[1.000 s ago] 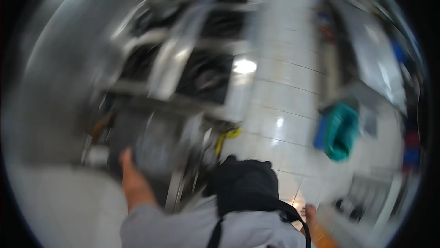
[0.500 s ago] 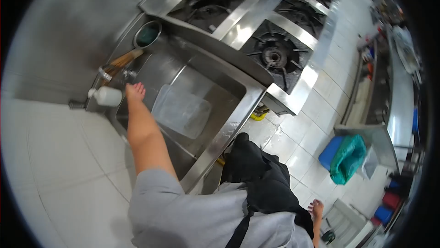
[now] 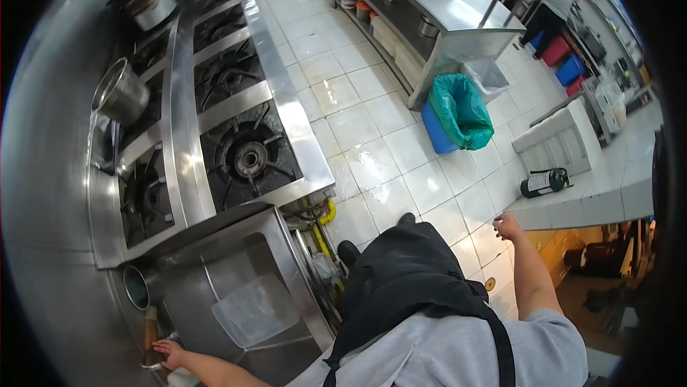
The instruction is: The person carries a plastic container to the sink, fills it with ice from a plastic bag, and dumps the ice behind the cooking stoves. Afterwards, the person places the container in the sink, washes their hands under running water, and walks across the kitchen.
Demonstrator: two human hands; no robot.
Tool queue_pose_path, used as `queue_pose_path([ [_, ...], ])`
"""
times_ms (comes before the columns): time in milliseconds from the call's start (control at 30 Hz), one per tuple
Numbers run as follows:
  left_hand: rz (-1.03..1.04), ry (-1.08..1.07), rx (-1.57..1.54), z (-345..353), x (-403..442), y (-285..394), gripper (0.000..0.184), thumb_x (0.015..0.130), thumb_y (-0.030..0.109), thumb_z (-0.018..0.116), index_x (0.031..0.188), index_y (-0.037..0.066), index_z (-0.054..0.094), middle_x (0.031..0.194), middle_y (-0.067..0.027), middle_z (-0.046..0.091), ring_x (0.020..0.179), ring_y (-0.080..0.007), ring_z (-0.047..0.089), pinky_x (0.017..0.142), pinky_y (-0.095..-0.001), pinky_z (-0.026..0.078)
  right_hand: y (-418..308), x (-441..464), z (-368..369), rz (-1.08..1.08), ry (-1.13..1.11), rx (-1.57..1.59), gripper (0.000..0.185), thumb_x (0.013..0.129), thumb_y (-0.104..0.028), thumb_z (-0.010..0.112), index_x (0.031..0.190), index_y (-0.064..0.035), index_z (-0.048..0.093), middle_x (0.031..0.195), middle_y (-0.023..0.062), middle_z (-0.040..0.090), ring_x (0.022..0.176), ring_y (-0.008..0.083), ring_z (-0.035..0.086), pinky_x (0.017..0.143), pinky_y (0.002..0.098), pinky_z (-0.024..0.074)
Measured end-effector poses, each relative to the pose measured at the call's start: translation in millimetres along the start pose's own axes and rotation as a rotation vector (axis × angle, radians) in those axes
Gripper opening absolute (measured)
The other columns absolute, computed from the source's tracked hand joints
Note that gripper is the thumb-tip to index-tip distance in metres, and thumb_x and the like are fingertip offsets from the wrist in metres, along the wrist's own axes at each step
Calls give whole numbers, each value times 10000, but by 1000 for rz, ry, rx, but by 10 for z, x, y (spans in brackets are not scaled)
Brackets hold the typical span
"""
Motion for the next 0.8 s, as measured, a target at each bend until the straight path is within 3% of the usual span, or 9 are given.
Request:
queue_pose_path([
  [67,-174,-83,402,-122,-159,-216,443,905,385,429,1027,-21,558,987,-165,641,837,-259,621,741,-350,502,229,-55,54,71,-17,-14,319,856,-201,581,1106,-4,574,885,159,663,648,235,667,504,348,530],
  [167,-5,28,1199,-436,-521,-864,336,888,293,454,829,6,618,775,-92,651,601,-132,568,479,-281,408,620,-139,163,157,-16,40,316,857,-196,572,1109,-6,574,897,161,662,650,244,670,504,358,533],
  [200,144,97,1182,-163,-1579,-1141,272,866,228,473,814,7,622,758,-100,632,588,-153,554,489,-276,412,710,-186,183,177,19,78,306,852,-186,579,1092,3,590,812,147,661,619,220,658,483,332,513],
  [367,275,-820,1004,447,-4518,-2509,214,902,142,513,1036,-21,552,797,-99,605,650,-150,556,597,-249,467,1257,-151,285,230,-8,211,306,856,-188,575,1091,8,585,823,152,659,624,226,660,479,337,517],
  [500,-300,-1580,796,239,-7092,-3196,212,867,-7,523,1078,-17,520,878,-56,563,770,-127,531,725,-254,444,1876,33,339,255,20,414,304,856,-201,570,1104,-25,580,813,156,656,593,216,647,453,332,512],
  [633,-47,-2602,832,-872,-8929,-3422,300,779,92,658,1042,-14,562,879,-134,591,761,-245,564,711,-331,464,2717,152,544,218,176,627,248,840,-223,589,1007,-43,624,753,116,646,561,200,621,472,335,503],
  [700,-391,-2879,936,-1843,-9181,-3737,333,792,167,682,1049,-22,586,841,-150,612,746,-259,589,699,-339,478,3116,100,673,51,379,435,278,827,-270,604,985,-43,638,744,120,657,566,198,642,522,331,511],
  [767,-999,-3020,1237,-2878,-9050,-4285,334,832,218,672,1035,-38,602,820,-122,647,769,-192,627,681,-303,487,3352,-357,684,375,455,689,284,820,-277,606,979,-46,650,802,153,669,656,246,661,625,346,525],
  [800,-1058,-3157,1195,-3196,-9040,-4451,286,859,214,647,999,-32,611,740,-84,639,662,-157,617,600,-287,487,3479,-634,757,456,511,750,284,820,-277,606,979,-46,650,802,153,669,656,246,661,625,346,525],
])
Point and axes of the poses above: each hand's wrist, its own x-axis towards the middle knuckle, its own z-axis out of the palm, y = z × x, the point moved 5 cm from there along x, towards the middle knuckle
